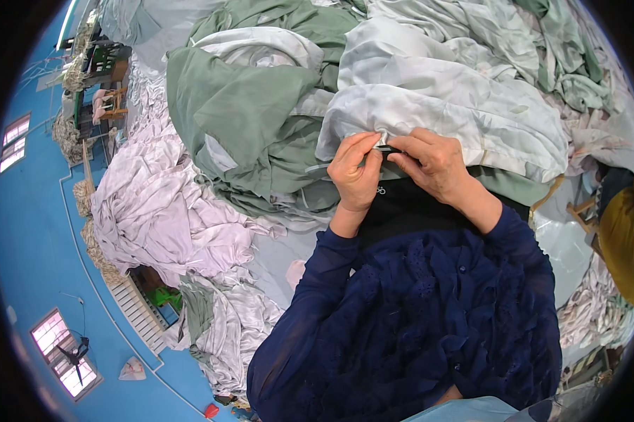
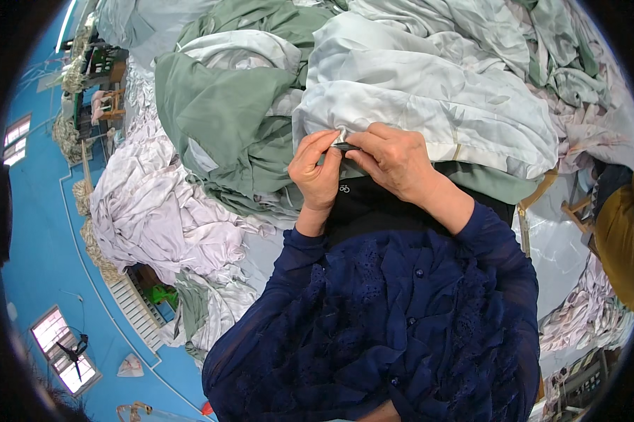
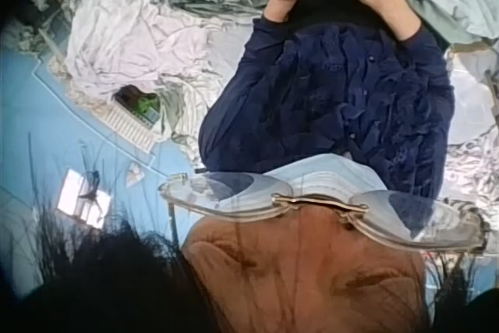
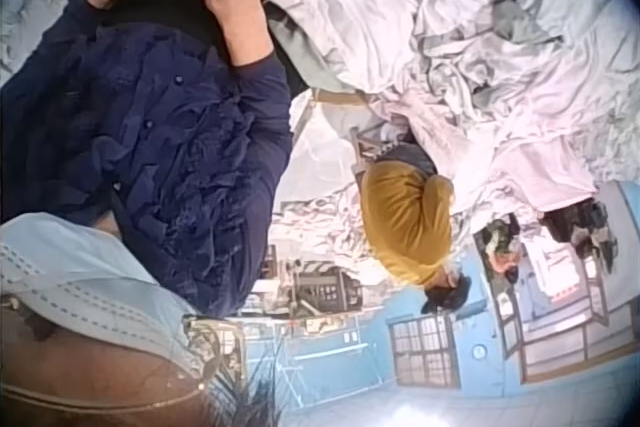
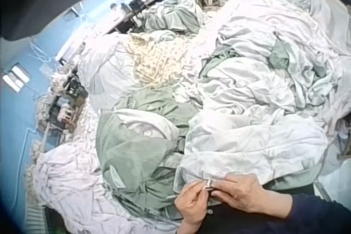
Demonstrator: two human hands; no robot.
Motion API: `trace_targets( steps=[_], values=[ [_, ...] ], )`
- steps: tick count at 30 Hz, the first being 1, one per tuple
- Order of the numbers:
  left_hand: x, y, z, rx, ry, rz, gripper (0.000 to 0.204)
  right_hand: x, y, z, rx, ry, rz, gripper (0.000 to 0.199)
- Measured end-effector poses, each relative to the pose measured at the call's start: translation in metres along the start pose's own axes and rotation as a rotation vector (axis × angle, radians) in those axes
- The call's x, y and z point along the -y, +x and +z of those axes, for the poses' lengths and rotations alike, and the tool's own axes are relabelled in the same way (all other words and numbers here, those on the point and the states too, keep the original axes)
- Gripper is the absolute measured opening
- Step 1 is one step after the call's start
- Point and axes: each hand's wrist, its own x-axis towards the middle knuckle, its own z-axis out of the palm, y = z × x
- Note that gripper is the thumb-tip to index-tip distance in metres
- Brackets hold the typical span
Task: Trimming threads and repairing pillow covers in a factory setting.
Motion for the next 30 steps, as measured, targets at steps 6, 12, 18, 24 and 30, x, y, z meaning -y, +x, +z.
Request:
trace_targets(
  steps=[6, 12, 18, 24, 30],
  values=[
    [0.0, 0.0, 0.001, -0.005, -0.005, 0.0, 0.023, 0.0, 0.0, 0.0, -0.002, 0.01, 0.018, 0.019],
    [0.002, -0.001, 0.001, -0.003, -0.003, -0.008, 0.023, -0.002, 0.0, 0.0, 0.004, 0.037, 0.022, 0.018],
    [0.001, 0.0, 0.002, -0.006, 0.012, -0.017, 0.022, -0.008, -0.001, 0.002, -0.069, 0.176, 0.043, 0.023],
    [-0.007, 0.002, -0.009, -0.011, 0.015, -0.091, 0.022, 0.006, 0.003, -0.002, -0.129, 0.152, 0.024, 0.035],
    [-0.031, 0.032, -0.025, 0.134, 0.197, 0.059, 0.014, -0.005, 0.007, -0.029, -0.095, 0.118, 0.008, 0.027]
  ],
)
